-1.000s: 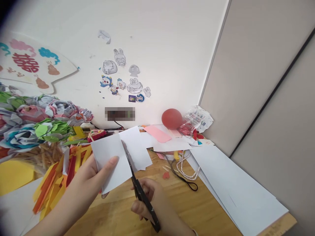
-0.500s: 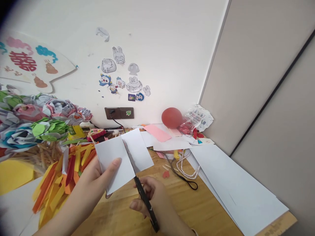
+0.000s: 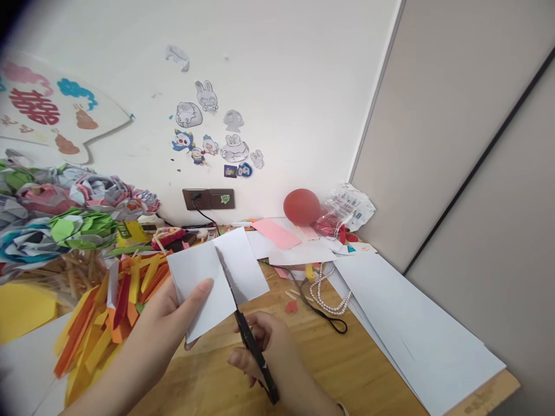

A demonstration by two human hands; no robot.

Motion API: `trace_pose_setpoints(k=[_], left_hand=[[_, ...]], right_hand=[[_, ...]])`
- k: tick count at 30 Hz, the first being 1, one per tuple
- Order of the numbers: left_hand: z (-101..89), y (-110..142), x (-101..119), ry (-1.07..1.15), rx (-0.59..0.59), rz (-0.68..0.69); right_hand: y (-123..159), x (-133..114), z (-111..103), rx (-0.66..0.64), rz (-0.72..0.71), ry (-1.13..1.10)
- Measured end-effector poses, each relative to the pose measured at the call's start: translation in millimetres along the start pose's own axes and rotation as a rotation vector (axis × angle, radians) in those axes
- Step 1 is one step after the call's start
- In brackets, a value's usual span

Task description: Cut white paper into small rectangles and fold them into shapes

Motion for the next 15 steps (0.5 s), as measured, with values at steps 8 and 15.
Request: trace_pose_setpoints(k=[8, 15], left_hand=[[5.8, -0.6, -7.1, -0.013, -0.047, 0.001], [5.9, -0.8, -6.7, -0.004, -0.05, -0.007]], right_hand=[[-2.1, -2.9, -2.1, 0.019, 0.02, -0.015], [-0.3, 4.0, 0.0, 0.085, 0.067, -0.002]])
Point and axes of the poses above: each hand's wrist, its own y-axis away from the middle knuckle, its own z-axis out of the palm, x = y × z, the point moved 3 cm from there along -y, towards the middle knuckle, and after that the axes turned 13 degrees about -x, right-handed, at the moved point
